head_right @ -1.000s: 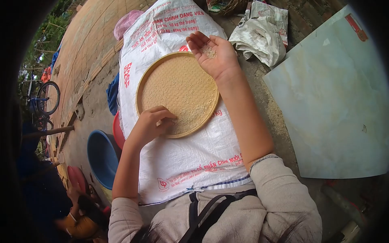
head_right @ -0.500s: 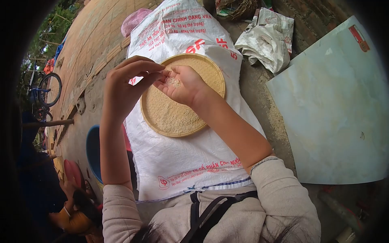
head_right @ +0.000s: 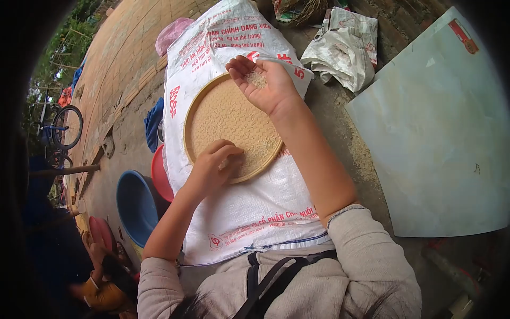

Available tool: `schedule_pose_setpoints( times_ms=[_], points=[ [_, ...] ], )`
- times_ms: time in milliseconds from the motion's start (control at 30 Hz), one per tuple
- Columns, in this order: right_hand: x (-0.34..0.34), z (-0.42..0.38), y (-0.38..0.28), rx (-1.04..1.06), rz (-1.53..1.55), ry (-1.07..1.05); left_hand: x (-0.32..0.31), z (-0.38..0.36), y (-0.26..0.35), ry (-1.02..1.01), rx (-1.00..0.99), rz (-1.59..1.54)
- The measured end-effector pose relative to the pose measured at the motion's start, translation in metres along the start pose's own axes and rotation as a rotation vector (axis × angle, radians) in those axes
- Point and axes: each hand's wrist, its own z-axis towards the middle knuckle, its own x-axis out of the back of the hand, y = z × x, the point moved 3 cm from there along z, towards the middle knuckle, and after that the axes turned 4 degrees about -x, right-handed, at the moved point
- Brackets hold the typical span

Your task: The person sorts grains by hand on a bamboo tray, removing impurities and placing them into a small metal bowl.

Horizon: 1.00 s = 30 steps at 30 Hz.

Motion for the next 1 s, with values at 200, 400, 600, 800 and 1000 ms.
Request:
schedule_pose_setpoints(
  times_ms=[200, 400, 600, 800, 1000],
  points=[
    [-0.002, -0.003, 0.007, 0.038, -0.064, -0.017, 0.017, -0.008, -0.008, -0.136, 0.121, -0.038],
    [0.0, -0.001, 0.035, -0.261, -0.095, -0.123, 0.076, 0.039, 0.019, 0.327, 0.006, 0.101],
    [-0.018, -0.022, 0.058, -0.285, -0.157, -0.019, 0.084, 0.064, 0.028, 0.394, -0.089, 0.195],
    [0.01, 0.009, 0.028, -0.242, 0.127, -0.063, 0.038, 0.035, 0.007, 0.208, 0.143, 0.049],
    [0.003, 0.0, 0.014, -0.104, 0.091, 0.014, 0.009, 0.001, -0.015, -0.22, 0.089, -0.108]
  ],
)
